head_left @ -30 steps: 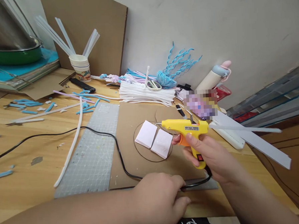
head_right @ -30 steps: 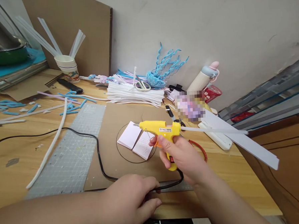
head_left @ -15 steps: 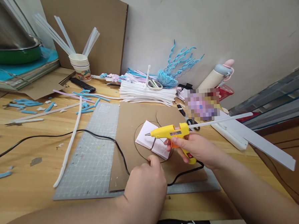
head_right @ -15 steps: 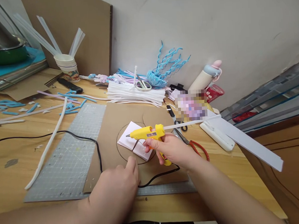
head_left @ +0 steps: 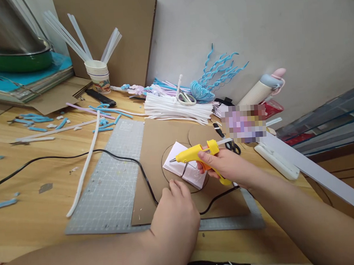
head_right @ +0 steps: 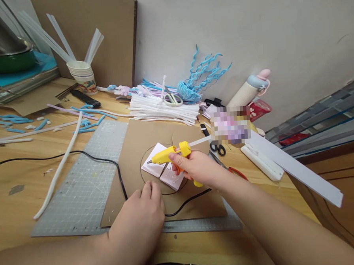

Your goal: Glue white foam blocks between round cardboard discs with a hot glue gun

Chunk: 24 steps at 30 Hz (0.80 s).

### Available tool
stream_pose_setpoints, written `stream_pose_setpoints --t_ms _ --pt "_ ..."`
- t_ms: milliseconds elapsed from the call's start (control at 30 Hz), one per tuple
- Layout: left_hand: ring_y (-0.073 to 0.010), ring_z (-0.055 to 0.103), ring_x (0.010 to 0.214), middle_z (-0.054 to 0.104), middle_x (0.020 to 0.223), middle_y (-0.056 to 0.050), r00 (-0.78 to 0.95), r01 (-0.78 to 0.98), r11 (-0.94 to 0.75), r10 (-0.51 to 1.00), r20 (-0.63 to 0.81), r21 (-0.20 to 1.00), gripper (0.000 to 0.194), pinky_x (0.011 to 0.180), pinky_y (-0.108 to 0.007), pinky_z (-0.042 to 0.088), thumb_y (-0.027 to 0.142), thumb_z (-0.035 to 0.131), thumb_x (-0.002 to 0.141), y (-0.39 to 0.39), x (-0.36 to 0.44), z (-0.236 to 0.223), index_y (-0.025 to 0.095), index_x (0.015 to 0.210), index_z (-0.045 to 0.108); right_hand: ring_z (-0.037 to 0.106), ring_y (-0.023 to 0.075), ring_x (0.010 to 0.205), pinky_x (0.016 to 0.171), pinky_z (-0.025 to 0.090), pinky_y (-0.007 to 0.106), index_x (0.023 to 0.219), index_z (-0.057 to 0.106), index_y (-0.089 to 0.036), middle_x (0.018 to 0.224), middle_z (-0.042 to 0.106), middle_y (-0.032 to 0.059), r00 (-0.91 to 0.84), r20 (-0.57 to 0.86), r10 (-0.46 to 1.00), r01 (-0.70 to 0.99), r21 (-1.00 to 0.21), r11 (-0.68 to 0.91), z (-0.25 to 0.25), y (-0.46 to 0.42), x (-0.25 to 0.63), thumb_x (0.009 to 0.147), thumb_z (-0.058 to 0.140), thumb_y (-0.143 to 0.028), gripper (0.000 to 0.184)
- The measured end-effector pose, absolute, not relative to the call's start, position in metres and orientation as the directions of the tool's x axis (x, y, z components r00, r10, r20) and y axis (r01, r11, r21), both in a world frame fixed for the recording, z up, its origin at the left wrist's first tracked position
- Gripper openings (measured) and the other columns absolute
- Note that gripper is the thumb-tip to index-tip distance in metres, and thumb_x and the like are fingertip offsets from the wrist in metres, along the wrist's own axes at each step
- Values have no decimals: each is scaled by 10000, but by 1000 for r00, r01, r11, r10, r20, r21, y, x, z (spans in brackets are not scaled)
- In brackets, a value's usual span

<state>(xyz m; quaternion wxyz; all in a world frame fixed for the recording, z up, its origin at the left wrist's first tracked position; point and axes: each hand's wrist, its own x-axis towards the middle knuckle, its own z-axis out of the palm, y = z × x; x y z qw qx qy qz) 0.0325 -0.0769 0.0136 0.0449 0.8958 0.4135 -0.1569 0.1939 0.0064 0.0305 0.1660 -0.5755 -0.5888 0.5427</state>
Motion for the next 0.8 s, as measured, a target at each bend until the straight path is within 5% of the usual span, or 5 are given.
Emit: stream_pose_setpoints --t_ms 233,600,800 --pt "-410 658 1002 598 1216 -343 604 787 -617 776 -183 -15 367 633 -389 539 137 572 827 -78 34 5 35 1164 677 442 117 507 457 341 263 637 579 -206 628 574 30 -173 -434 884 600 -758 -255 22 11 196 805 600 -645 470" --pt "-430 625 1084 541 1296 -350 614 764 -645 734 -289 -14 445 663 -394 537 75 462 856 -77 33 8 23 1278 594 443 121 457 430 326 261 642 570 -228 511 510 -3 -79 -287 955 652 -739 -168 22 12 196 777 650 -616 418" --pt "-430 637 1061 539 1280 -372 627 750 -662 720 -299 -21 435 657 -394 545 91 438 873 -77 34 8 -11 1267 592 452 110 465 448 362 267 684 606 -206 612 589 25 -141 -353 925 659 -731 -179 25 14 198 821 600 -598 415"
